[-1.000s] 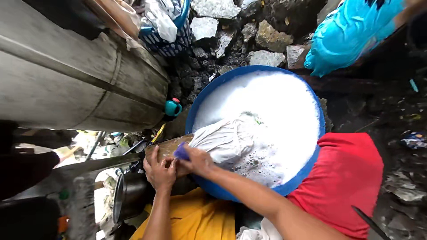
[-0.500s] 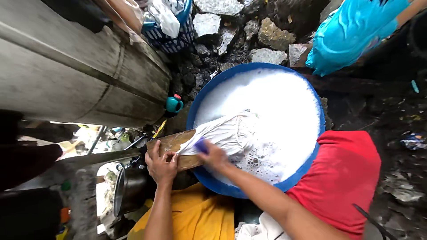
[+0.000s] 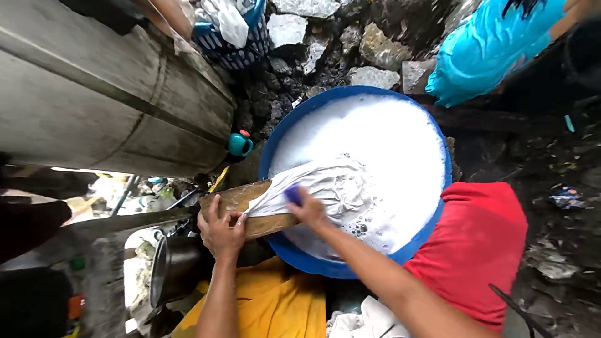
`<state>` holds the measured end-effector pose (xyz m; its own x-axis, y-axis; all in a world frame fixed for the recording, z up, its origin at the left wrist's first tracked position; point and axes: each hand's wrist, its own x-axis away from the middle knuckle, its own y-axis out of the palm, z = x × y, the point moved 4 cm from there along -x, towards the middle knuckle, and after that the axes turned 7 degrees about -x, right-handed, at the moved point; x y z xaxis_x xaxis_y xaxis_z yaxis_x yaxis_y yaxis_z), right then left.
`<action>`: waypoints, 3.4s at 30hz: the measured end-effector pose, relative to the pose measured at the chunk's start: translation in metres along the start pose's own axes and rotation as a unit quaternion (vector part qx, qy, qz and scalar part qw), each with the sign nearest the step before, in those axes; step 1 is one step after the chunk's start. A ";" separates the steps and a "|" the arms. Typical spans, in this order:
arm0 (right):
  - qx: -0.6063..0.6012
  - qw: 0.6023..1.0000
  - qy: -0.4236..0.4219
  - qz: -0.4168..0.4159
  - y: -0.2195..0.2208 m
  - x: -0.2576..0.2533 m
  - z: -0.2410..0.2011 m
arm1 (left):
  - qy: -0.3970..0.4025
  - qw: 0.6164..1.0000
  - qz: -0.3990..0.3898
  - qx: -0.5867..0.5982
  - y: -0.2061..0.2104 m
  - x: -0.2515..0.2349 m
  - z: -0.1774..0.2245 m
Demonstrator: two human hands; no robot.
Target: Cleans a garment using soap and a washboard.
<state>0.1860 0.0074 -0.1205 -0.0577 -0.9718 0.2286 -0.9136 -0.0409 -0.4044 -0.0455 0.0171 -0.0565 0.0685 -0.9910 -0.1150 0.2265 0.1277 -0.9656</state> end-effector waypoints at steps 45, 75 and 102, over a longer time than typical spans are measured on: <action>-0.054 0.931 0.342 0.113 -0.108 0.035 0.115 | -0.053 0.996 -0.072 -0.010 -0.013 0.000 0.021; -0.150 0.900 -0.355 -0.202 -0.295 0.090 -0.263 | 0.409 0.717 -0.159 0.542 -0.203 -0.013 0.275; 0.010 0.994 0.109 -0.024 -0.194 -0.042 0.028 | 0.032 0.980 -0.198 -0.010 -0.005 0.045 0.048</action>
<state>0.3770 0.0491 -0.0767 -0.1026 -0.8952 0.4337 -0.9096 -0.0920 -0.4051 0.0027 -0.0265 -0.0461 -0.0826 -0.9630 0.2566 0.2042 -0.2684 -0.9414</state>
